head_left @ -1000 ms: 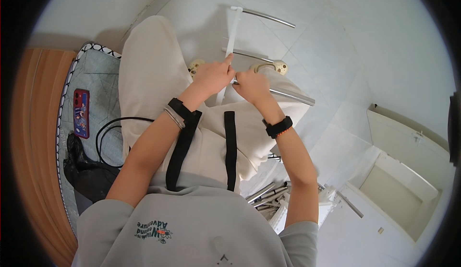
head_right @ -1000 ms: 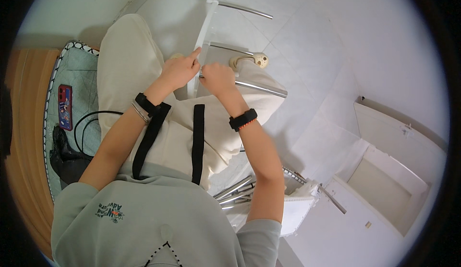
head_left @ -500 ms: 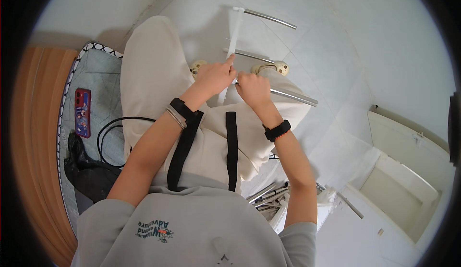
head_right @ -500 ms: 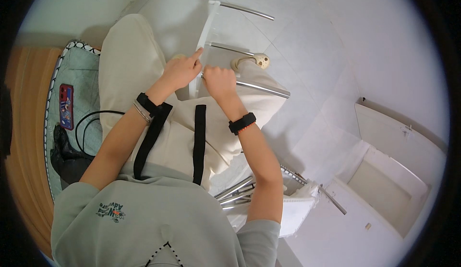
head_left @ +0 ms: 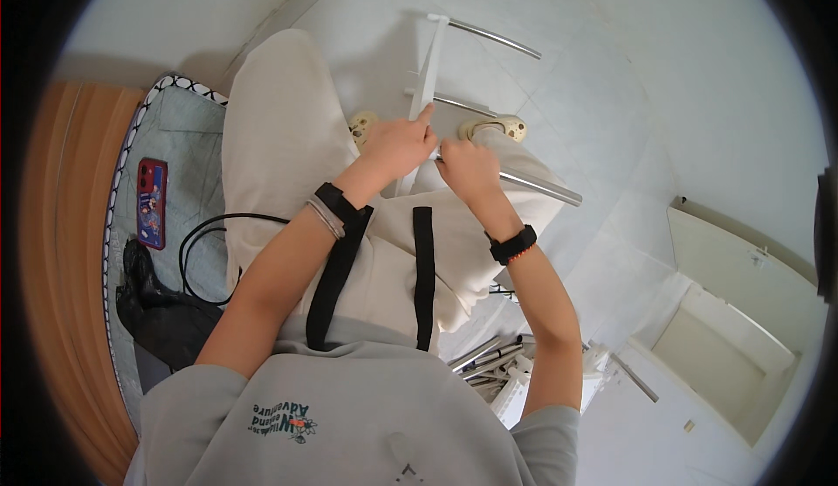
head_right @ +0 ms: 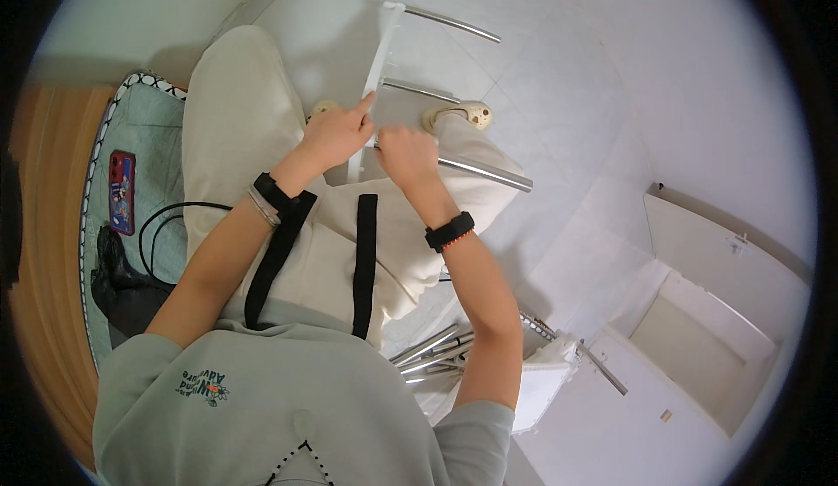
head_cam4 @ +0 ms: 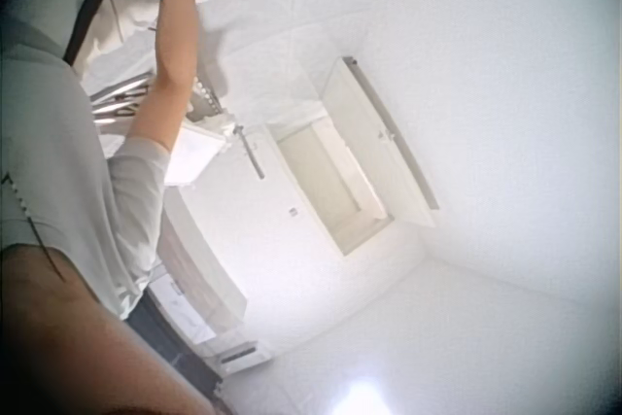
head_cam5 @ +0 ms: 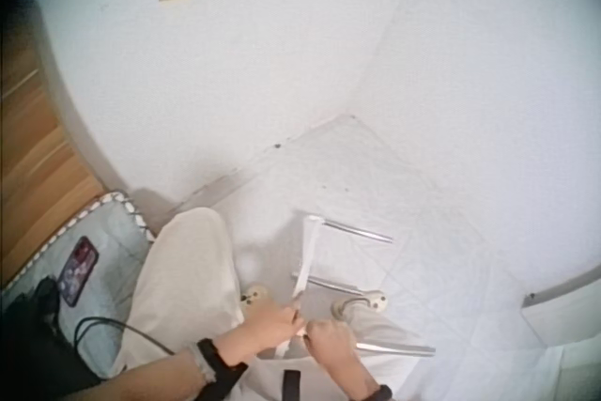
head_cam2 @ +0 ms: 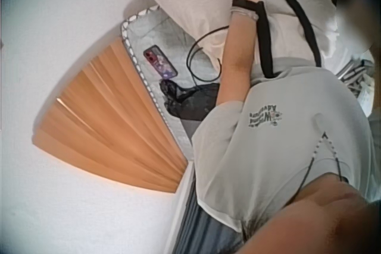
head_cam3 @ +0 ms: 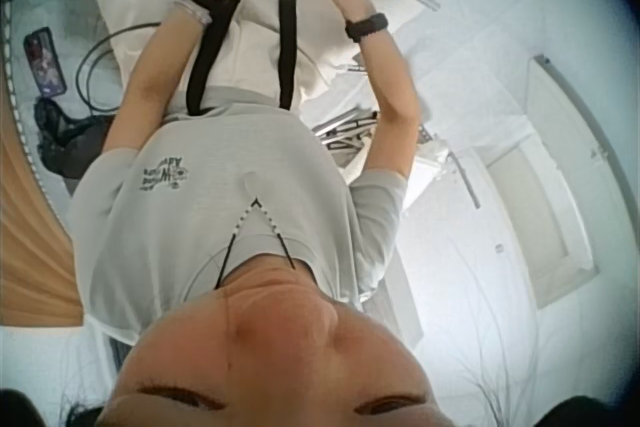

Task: Assembling a white plastic and metal shelf or rack.

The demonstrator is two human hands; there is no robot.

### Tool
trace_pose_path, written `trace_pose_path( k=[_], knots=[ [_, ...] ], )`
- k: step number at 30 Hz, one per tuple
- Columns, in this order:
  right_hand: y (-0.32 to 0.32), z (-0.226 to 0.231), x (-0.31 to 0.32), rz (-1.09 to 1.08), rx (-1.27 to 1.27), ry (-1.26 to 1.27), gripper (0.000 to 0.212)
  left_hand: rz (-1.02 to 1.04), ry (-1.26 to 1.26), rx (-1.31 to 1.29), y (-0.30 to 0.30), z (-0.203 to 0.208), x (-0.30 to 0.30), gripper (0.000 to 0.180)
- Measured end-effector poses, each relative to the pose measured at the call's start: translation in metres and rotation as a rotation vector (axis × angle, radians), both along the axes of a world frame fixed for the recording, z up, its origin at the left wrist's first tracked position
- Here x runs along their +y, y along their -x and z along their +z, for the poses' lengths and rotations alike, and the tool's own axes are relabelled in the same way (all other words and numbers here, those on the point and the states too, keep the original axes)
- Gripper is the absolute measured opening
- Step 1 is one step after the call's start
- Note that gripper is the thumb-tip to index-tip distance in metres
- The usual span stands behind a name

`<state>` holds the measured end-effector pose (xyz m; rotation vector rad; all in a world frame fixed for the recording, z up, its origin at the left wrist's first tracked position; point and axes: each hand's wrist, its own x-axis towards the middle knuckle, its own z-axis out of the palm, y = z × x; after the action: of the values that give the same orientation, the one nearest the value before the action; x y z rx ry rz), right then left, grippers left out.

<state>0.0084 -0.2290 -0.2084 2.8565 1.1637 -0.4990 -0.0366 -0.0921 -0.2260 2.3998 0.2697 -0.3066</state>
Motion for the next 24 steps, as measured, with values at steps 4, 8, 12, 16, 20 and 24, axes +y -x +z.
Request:
trace_pose_path(
  k=[4,8,12,16,20,24],
  knots=[
    [0.008,-0.005,-0.009,-0.027,-0.062,-0.065,0.013,-0.084,-0.031,0.057,-0.001,0.012,-0.002,0.050],
    [0.000,-0.001,-0.007,-0.037,0.010,-0.037,0.014,-0.032,-0.013,0.009,-0.001,0.002,-0.006,0.047],
    [-0.011,0.004,-0.001,-0.024,0.220,0.039,0.018,-0.015,-0.009,0.002,0.001,-0.002,-0.003,0.047],
    [-0.026,-0.005,-0.006,-0.036,0.366,-0.010,0.020,-0.014,-0.014,0.017,-0.001,-0.003,-0.005,0.047],
    [-0.022,-0.005,-0.001,-0.011,0.345,0.028,0.019,-0.011,-0.018,0.024,-0.002,-0.004,-0.001,0.047],
    [-0.004,-0.006,-0.002,0.020,0.023,-0.021,0.014,0.011,-0.012,0.018,0.001,-0.008,0.001,0.045]
  ],
)
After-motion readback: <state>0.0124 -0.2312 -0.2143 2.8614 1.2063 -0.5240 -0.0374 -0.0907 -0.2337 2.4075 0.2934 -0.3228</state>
